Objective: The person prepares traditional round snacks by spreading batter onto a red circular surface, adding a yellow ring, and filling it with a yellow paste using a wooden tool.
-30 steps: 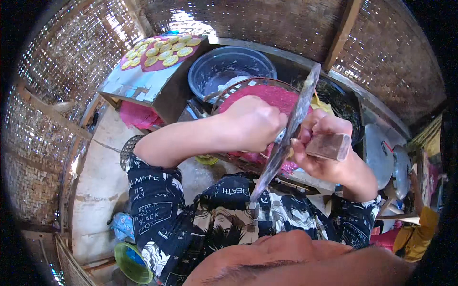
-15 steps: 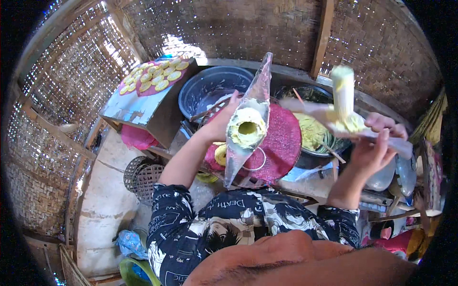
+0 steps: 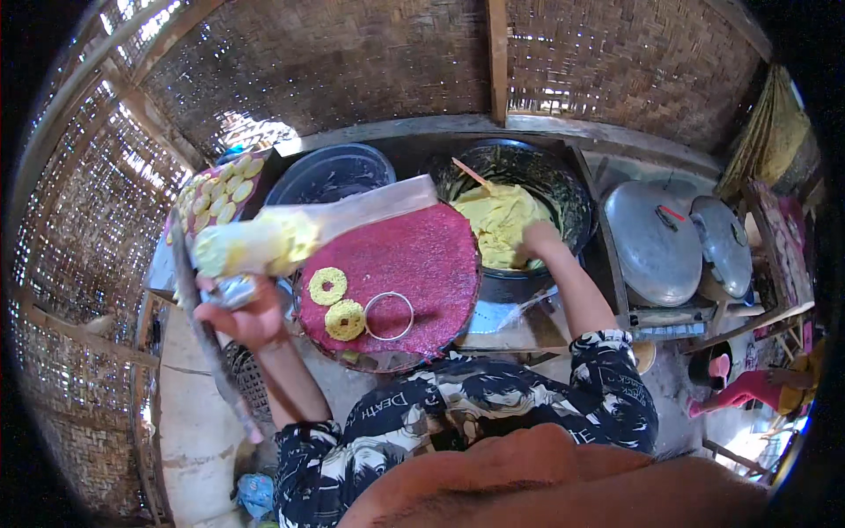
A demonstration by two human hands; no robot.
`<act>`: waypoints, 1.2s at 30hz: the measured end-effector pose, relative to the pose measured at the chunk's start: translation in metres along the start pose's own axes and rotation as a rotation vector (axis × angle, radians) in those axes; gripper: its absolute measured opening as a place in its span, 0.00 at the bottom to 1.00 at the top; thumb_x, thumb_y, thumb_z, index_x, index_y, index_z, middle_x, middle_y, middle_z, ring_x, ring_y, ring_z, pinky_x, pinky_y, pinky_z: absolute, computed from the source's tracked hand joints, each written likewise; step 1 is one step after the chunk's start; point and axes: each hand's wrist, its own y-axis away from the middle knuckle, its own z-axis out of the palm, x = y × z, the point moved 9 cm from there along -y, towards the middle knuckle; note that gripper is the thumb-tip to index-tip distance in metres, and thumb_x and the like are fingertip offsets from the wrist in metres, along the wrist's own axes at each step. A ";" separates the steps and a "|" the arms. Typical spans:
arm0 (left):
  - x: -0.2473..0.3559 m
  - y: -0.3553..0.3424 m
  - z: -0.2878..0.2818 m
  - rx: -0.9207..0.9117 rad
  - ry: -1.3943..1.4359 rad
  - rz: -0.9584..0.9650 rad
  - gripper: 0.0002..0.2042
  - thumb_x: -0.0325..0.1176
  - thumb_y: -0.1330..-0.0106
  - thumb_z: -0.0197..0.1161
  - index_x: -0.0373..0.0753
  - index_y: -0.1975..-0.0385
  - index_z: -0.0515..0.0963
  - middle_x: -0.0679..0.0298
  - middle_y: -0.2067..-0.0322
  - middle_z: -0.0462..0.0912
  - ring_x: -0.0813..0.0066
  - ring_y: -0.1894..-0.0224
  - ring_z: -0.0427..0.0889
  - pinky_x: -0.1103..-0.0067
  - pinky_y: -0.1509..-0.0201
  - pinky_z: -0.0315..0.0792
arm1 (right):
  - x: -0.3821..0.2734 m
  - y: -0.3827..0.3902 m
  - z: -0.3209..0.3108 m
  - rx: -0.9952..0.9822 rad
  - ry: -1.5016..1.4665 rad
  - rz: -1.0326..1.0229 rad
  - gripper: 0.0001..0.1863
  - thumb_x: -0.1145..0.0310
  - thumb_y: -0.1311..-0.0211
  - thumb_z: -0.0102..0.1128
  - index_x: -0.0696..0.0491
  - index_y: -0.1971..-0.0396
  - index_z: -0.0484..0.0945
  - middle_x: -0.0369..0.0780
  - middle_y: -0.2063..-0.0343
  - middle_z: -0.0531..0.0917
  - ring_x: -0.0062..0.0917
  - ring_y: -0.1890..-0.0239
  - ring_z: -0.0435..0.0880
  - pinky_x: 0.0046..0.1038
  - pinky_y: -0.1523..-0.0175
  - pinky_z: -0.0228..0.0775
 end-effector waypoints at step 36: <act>0.216 0.085 -0.006 0.468 -0.469 0.547 0.28 0.51 0.62 0.64 0.40 0.61 0.73 0.51 0.50 0.65 0.53 0.43 0.58 0.59 0.38 0.51 | 0.025 -0.034 0.021 0.094 -0.109 -0.063 0.15 0.59 0.59 0.58 0.53 0.72 0.79 0.43 0.70 0.80 0.33 0.66 0.79 0.32 0.61 0.70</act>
